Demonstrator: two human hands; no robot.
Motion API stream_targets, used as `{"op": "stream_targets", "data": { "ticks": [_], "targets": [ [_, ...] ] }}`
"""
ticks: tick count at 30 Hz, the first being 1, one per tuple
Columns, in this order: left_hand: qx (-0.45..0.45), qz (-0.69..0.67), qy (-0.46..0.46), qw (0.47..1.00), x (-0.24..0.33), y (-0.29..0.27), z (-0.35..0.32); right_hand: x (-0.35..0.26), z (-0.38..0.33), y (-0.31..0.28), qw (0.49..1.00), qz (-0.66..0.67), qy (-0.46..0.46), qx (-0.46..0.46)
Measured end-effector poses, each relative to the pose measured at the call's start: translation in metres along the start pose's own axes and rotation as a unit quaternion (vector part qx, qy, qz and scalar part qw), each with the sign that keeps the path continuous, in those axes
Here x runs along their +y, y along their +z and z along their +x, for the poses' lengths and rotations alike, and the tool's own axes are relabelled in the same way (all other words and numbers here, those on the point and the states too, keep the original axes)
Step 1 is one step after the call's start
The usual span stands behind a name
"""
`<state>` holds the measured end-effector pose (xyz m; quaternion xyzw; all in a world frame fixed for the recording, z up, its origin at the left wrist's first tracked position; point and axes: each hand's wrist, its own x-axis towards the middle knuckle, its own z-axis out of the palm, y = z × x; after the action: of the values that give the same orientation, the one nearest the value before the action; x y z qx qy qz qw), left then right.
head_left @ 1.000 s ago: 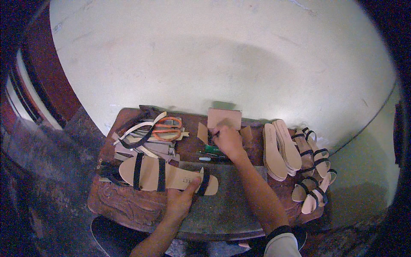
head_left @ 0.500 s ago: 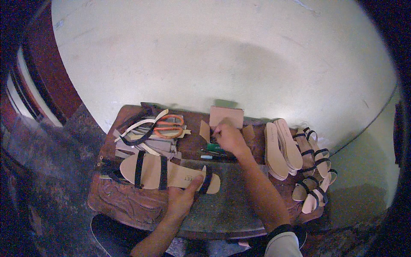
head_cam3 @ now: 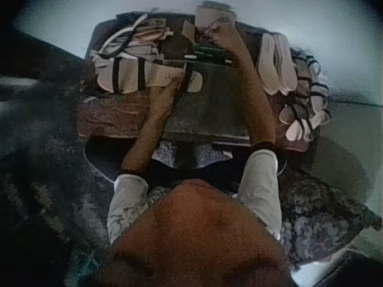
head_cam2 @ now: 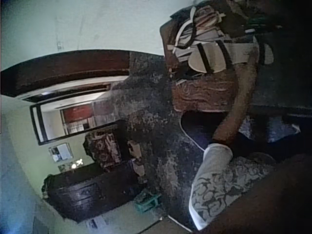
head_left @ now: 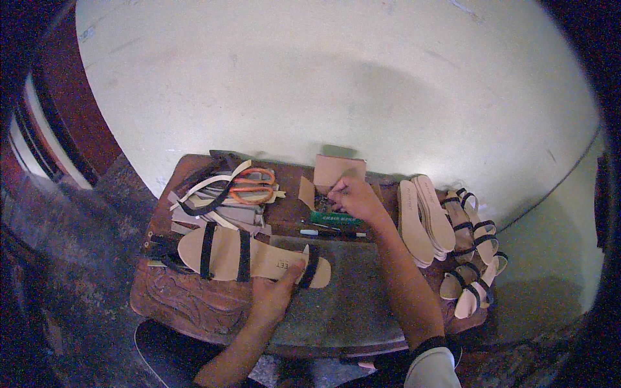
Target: The person assembles a sandal by attaching black straps to a beige sole using small metal fasteners. They pick up the fasteners from a box, insert them into the holes on the sole, and press the straps into place.
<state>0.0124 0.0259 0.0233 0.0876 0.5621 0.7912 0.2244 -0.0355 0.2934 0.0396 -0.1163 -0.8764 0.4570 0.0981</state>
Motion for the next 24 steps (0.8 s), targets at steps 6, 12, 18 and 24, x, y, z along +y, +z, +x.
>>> {"op": "stream_targets", "data": {
  "ticks": [6, 12, 18, 24],
  "targets": [
    [0.005, 0.001, -0.026, 1.0, 0.01, 0.001, -0.005, -0.015, -0.003, -0.004, 0.998, -0.007, 0.063, 0.019],
    [0.025, 0.056, -0.028, 0.998, 0.022, 0.002, -0.005, -0.036, -0.022, -0.008, 0.99, 0.125, 0.072, 0.008],
    [0.022, 0.066, -0.018, 0.997, 0.027, 0.003, -0.006, -0.061, -0.082, -0.006, 0.97, 0.229, 0.076, -0.003],
    [0.006, 0.047, -0.017, 0.999, 0.026, 0.002, -0.006, -0.065, -0.123, 0.01, 0.984, 0.175, 0.031, -0.001]
  ]
}}
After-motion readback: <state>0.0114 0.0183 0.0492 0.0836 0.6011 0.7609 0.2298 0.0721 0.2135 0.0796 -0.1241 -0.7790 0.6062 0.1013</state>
